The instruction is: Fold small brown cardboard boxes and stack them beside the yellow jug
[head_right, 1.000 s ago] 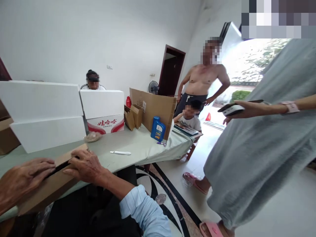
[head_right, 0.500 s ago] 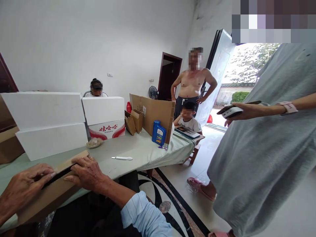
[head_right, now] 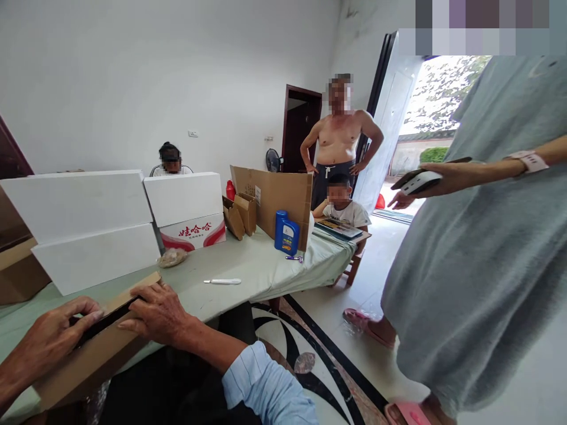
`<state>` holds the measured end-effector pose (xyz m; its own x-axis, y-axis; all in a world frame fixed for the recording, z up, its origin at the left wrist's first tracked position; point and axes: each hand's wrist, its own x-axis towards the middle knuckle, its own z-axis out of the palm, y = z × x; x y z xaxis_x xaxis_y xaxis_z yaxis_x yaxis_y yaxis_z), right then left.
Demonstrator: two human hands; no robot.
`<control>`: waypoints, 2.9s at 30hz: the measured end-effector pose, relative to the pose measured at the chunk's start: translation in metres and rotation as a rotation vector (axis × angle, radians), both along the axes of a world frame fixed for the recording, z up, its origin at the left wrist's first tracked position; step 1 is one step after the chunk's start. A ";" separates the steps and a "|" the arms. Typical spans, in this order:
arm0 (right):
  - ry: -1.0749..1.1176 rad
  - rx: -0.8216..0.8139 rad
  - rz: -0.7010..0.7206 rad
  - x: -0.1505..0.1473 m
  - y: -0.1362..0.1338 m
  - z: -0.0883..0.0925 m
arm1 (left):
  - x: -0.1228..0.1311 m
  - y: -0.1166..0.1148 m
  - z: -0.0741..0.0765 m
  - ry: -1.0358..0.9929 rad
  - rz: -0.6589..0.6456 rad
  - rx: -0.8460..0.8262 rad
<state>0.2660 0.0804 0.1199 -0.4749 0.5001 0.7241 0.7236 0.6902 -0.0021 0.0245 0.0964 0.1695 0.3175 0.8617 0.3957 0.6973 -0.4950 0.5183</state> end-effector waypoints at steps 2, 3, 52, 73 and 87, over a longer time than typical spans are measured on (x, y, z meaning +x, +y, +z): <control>0.000 -0.006 0.002 0.001 0.002 -0.002 | 0.002 0.002 0.002 0.031 0.012 -0.037; 0.006 -0.009 0.012 0.001 0.002 -0.002 | 0.003 0.001 0.004 0.040 0.012 -0.046; 0.284 -0.244 -0.038 -0.022 0.044 0.052 | 0.020 0.032 0.014 -1.035 -0.077 -0.281; 0.913 -0.786 0.457 -0.039 0.092 0.059 | 0.032 0.066 0.014 -1.084 -0.153 -0.282; 0.696 -0.714 0.408 0.003 0.113 0.063 | 0.021 0.071 0.017 -0.843 -0.016 -0.307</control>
<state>0.2692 0.1935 0.1828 -0.2982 0.8111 0.5033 0.1231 0.5555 -0.8223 0.0460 0.1672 0.1866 0.0383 0.9659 0.2560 0.0193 -0.2568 0.9663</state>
